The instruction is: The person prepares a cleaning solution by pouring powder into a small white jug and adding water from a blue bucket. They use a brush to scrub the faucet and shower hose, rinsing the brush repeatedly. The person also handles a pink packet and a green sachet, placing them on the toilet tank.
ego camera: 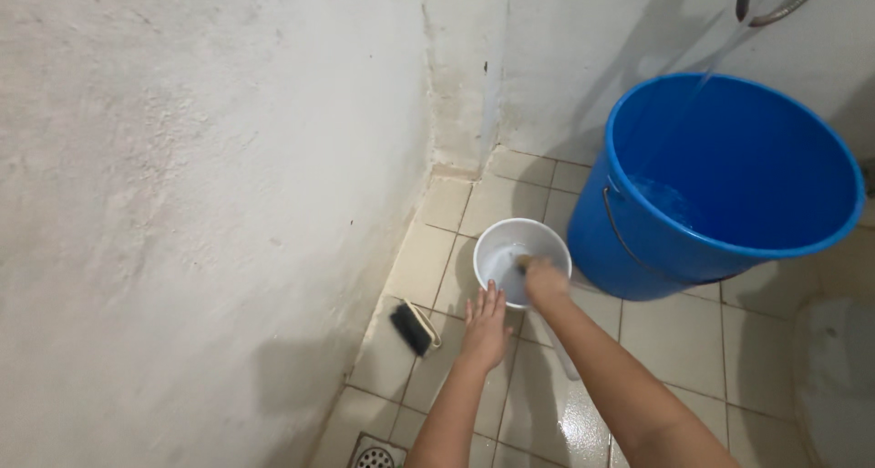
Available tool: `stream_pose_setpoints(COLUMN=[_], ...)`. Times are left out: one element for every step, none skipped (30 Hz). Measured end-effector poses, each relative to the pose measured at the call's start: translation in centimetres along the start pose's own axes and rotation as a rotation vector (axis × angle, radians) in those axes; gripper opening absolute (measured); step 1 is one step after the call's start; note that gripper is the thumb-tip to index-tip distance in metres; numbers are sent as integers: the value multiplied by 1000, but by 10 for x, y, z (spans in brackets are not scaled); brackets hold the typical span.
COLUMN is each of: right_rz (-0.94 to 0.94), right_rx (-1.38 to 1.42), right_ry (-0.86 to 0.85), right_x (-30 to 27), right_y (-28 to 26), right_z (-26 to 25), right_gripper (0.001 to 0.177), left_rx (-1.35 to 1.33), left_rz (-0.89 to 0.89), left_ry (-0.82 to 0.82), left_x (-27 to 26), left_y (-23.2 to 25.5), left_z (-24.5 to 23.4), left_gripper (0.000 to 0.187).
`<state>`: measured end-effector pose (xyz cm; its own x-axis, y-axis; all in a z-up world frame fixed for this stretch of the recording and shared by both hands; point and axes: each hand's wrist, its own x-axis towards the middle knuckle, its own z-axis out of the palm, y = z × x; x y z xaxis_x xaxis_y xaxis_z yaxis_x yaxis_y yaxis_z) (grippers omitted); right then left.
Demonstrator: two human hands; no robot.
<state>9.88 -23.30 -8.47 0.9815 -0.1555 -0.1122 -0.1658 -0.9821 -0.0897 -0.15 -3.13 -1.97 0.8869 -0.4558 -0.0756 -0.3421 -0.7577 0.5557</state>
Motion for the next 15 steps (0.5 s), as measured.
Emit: stream_pose_setpoints(right_rz=[-81, -161, -241, -260, -279, -299, -270, -241, -210, -198, -185, -171, -192, -212, -233], right_rx=[7, 14, 22, -13, -47, -80, -144, -208, -273, -248, -222, -196, -133, -69, -5], right_ry=[-24, -49, -71, -131, -191, -252, -299, -346, -396, -292, -185, -78, -54, -29, -5], right_x=[-3, -10, -17, -27, -37, -45, -48, -46, -47, -48, -45, -42, -39, -40, -41], right_y=[-2, -7, -13, -17, -19, -20, -18, -13, -9, -2, 7, 12, 10, 8, 7], right_z=[-3, -7, -17, -31, -47, -64, -81, -96, -102, -102, -99, -91, -78, -64, -52], right_gripper=[36, 36, 36, 33, 30, 28, 28, 29, 31, 26, 23, 25, 27, 30, 32], left_rx=[0, 0, 2, 17, 34, 52, 55, 58, 59, 59, 62, 65, 68, 70, 73], left_rz=[6, 12, 20, 11, 2, -7, -23, -40, -58, -55, -52, -49, -45, -42, -39], left_ry=[7, 14, 22, 20, 19, 17, 13, 9, 2, 0, -1, -1, -1, -1, -1], left_x=[1, 0, 1, 2, 2, 2, 2, 1, 0, -1, -1, -2, -3, -4, -4], left_y=[-2, -4, -5, -5, -5, -5, -4, -5, -4, -4, -5, -5, -5, -4, -5], left_z=[2, 3, 4, 4, 4, 2, 1, -1, -2, -3, -5, -6, -7, -8, -9], left_gripper=[82, 84, 86, 88, 89, 90, 90, 89, 89, 89, 88, 88, 88, 87, 87])
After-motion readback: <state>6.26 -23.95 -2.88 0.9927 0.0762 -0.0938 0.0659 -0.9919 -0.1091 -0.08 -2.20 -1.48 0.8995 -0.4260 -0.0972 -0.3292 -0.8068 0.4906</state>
